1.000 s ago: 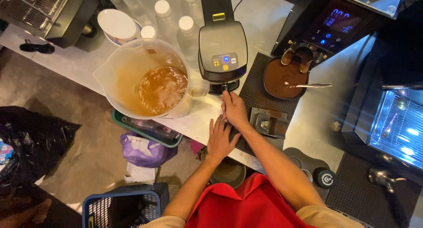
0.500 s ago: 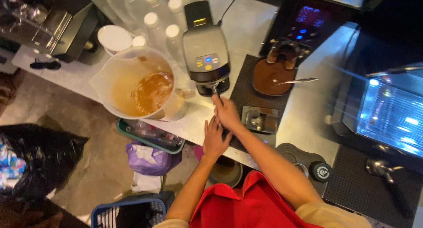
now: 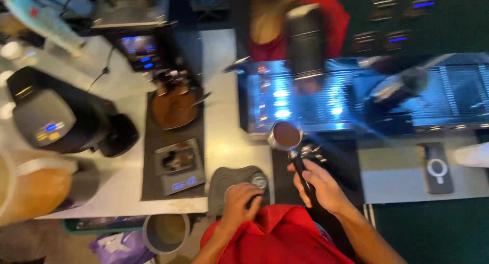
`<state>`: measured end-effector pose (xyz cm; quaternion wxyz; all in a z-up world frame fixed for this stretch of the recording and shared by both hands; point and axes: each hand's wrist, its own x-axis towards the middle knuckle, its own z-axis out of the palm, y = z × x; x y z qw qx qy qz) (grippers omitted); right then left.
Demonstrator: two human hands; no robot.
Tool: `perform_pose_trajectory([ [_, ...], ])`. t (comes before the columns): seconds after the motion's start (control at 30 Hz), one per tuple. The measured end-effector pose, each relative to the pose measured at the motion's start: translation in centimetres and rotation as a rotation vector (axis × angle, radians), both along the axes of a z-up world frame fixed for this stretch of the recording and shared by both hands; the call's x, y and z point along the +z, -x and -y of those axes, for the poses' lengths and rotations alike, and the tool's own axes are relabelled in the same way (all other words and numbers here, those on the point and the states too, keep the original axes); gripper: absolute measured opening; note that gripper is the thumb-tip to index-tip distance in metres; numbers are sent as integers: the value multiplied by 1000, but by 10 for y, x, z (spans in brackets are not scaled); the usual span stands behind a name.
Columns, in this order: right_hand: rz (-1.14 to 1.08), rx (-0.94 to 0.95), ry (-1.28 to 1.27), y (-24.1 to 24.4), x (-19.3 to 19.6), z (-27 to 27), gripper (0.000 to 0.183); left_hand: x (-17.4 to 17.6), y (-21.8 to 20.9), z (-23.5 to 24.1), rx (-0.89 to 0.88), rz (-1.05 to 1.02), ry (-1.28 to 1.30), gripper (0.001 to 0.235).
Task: The person scoops ground coffee into a portafilter placed on a digital scale, then uses a tamper to press the grounds. They move the portafilter to an espresso machine, lock it into the group head, and operate the machine. The person also uses a handheld device with a green screen to interact with the setup.
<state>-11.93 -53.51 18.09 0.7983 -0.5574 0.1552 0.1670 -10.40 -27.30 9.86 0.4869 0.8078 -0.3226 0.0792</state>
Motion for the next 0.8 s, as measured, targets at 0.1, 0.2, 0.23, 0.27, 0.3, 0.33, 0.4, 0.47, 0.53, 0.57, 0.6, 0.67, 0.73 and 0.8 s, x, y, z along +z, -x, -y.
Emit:
perform_pose_trajectory([
  [0.1,270,95,-94,-33,0,61,30,-2,-7,101,-166,-38,-33,14],
  [0.2,375,113,-201,-81,2,92,40,-12,-2,167,-74,-167,-91,17],
  [0.23,381,120,-210,-101,-1,97,40,-15,-5,184,-65,-160,-99,17],
  [0.27,415,-3,-304,-114,-5,99,37,-18,0,199,-22,-194,-94,17],
  [0.3,446,-129,-397,-127,-9,100,36,-22,5,212,21,-227,-89,17],
  [0.33,445,-125,-405,-133,-6,96,36,-19,12,221,27,-227,-95,17],
  [0.4,450,-264,-423,-151,6,82,53,-12,21,233,100,-283,-91,18],
  [0.47,523,-300,-435,-172,4,65,44,-14,28,236,128,-312,-124,20],
  [0.53,576,-340,-439,-173,4,54,37,-16,37,236,154,-361,-153,22],
  [0.57,589,-378,-536,-166,6,50,33,-17,41,233,167,-361,-129,20],
  [0.6,616,-415,-631,-165,11,47,31,-17,37,231,175,-346,-101,19],
  [0.67,424,-329,-733,-127,47,84,33,-16,43,225,187,-377,-91,19],
  [0.73,221,-248,-822,-108,69,109,36,-19,44,221,193,-419,-79,19],
  [0.8,141,-98,-759,-105,77,124,43,-26,40,219,203,-458,-92,22],
])
